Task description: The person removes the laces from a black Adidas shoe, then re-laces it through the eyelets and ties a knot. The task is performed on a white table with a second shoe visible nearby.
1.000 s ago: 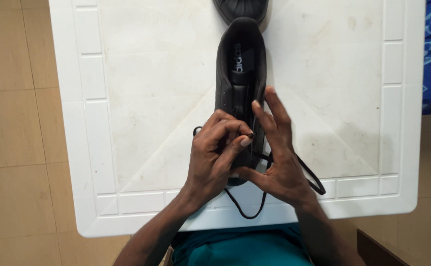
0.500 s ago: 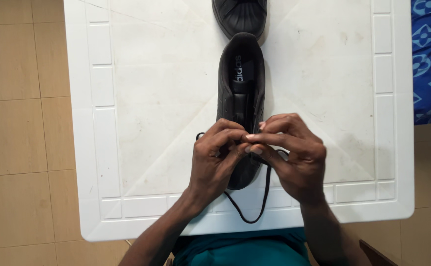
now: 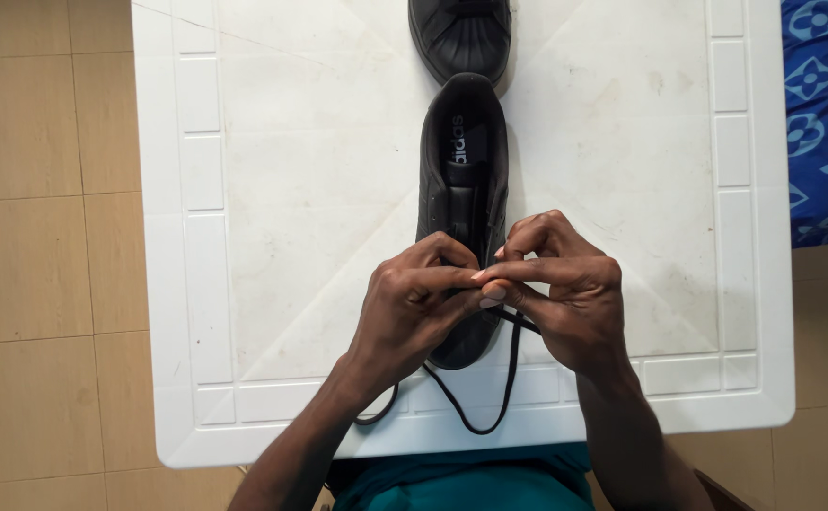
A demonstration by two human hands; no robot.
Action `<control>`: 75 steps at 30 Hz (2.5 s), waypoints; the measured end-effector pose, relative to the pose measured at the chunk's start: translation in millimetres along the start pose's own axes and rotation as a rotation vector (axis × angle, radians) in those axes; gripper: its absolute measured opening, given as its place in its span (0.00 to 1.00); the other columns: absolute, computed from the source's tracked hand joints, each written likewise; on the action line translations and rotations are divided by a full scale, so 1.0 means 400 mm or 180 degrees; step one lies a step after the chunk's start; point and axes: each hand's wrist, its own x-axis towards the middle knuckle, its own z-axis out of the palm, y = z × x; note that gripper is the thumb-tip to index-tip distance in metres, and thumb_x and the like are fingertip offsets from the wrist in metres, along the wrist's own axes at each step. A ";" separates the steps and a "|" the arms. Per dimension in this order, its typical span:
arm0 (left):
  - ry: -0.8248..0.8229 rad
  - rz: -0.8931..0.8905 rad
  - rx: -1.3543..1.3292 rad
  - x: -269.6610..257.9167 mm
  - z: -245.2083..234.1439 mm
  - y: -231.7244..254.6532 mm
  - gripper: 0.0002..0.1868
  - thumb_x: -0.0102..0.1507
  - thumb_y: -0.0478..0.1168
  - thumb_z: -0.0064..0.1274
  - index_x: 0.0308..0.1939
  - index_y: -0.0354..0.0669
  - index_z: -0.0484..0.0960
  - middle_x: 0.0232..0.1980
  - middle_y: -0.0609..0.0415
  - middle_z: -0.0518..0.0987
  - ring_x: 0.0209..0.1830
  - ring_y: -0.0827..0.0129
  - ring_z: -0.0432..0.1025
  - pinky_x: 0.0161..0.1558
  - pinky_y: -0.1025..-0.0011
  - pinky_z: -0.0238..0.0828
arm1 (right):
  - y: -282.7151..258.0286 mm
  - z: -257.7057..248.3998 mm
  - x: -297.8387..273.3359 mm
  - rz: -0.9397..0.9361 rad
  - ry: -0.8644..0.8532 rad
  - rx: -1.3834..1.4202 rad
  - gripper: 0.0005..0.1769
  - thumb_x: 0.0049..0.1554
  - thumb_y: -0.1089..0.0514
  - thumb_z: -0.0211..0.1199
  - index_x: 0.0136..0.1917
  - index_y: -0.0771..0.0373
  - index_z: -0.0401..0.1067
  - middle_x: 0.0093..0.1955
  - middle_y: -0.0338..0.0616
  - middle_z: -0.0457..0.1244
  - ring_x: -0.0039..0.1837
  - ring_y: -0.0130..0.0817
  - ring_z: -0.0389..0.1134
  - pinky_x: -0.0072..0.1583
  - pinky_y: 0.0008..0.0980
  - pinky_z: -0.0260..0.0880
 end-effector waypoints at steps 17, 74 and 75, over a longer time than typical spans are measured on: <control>0.0188 -0.0054 -0.0170 -0.012 0.024 -0.025 0.05 0.62 0.38 0.60 0.39 0.43 0.89 0.39 0.56 0.79 0.31 0.77 0.75 0.27 0.79 0.77 | 0.093 0.038 -0.041 0.0384 -0.0565 -0.0871 0.82 0.40 0.26 0.73 0.85 0.46 0.17 0.90 0.47 0.19 0.90 0.55 0.22 0.78 0.65 0.46; 0.0443 0.1163 -0.0282 0.121 -0.036 0.236 0.04 0.63 0.35 0.61 0.40 0.38 0.88 0.42 0.53 0.83 0.39 0.72 0.82 0.41 0.76 0.81 | 0.025 0.181 -0.323 -0.0496 -0.0775 -0.2657 0.56 0.53 0.37 0.66 0.79 0.70 0.45 0.82 0.55 0.43 0.82 0.49 0.42 0.78 0.49 0.43; 0.0468 0.1190 -0.0270 0.123 -0.034 0.244 0.05 0.64 0.35 0.61 0.41 0.38 0.88 0.42 0.53 0.83 0.39 0.72 0.83 0.41 0.76 0.82 | 0.027 0.180 -0.324 -0.0490 -0.0774 -0.2628 0.56 0.53 0.37 0.67 0.79 0.70 0.45 0.81 0.56 0.43 0.82 0.50 0.42 0.78 0.49 0.43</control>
